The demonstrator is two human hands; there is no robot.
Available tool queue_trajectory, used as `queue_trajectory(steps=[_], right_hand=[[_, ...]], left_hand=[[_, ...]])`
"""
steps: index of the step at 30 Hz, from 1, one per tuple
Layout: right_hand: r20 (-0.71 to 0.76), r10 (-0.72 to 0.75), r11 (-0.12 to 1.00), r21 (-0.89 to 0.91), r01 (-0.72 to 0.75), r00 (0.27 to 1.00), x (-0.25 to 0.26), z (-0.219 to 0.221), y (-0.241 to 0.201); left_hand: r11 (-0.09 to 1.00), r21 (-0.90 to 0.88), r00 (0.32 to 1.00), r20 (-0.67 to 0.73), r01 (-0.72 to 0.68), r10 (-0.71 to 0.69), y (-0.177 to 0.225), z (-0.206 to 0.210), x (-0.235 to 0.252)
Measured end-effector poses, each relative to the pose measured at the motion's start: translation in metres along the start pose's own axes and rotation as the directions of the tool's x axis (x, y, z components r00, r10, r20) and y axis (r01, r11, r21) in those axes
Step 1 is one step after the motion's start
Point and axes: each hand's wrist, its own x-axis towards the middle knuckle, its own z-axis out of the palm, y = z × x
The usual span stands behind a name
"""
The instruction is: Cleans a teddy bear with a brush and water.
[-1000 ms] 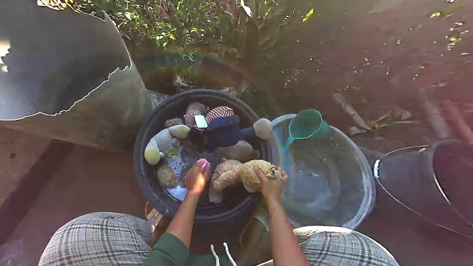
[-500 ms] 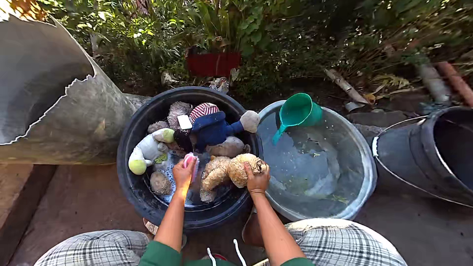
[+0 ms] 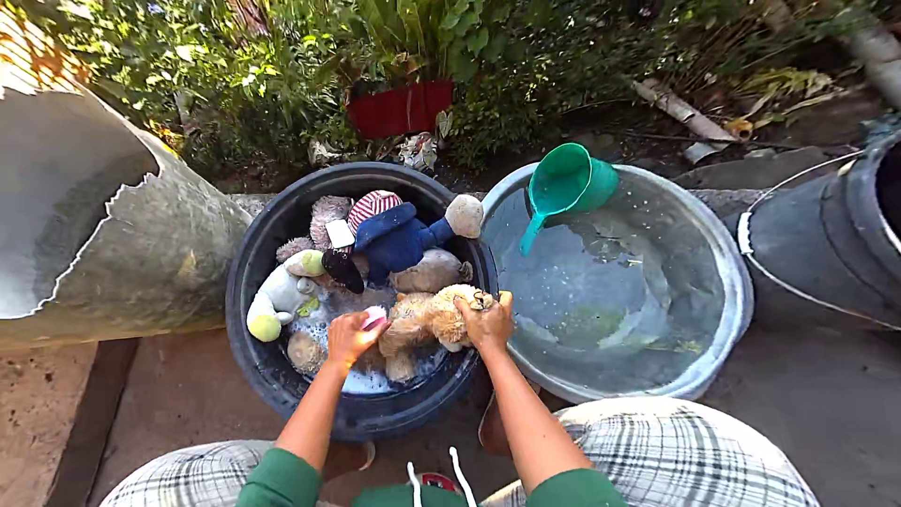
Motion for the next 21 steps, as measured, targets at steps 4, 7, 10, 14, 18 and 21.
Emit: queue_trajectory(steps=[4,7,10,14,18,21], right_hand=[[-0.004,-0.007,1.0,0.023,0.007,1.0,-0.003,0.003,0.006],[0.018,-0.029,0.999,0.036,0.028,0.999,-0.004,0.002,0.007],[0.036,-0.017,1.0,-0.001,0.017,0.999,-0.002,0.003,0.009],[0.034,0.008,1.0,-0.023,-0.008,0.999,-0.001,0.006,0.007],[0.032,-0.011,1.0,-0.006,0.011,0.999,-0.002,0.004,0.008],[0.046,-0.023,0.998,-0.065,0.026,0.999,-0.003,0.003,0.004]], left_hand=[[0.864,-0.318,0.886,-0.386,-0.389,0.257,0.095,0.016,0.007],[0.943,-0.228,0.965,-0.161,-0.242,0.209,0.068,0.049,0.001],[0.989,0.096,0.951,0.277,0.113,-0.136,-0.012,0.034,-0.011],[0.984,-0.179,0.998,-0.05,0.026,-0.036,0.023,0.004,-0.001],[0.89,-0.367,0.961,-0.165,-0.27,0.224,0.07,0.04,0.006],[0.998,-0.059,0.965,0.261,0.022,-0.006,0.01,0.048,-0.009]])
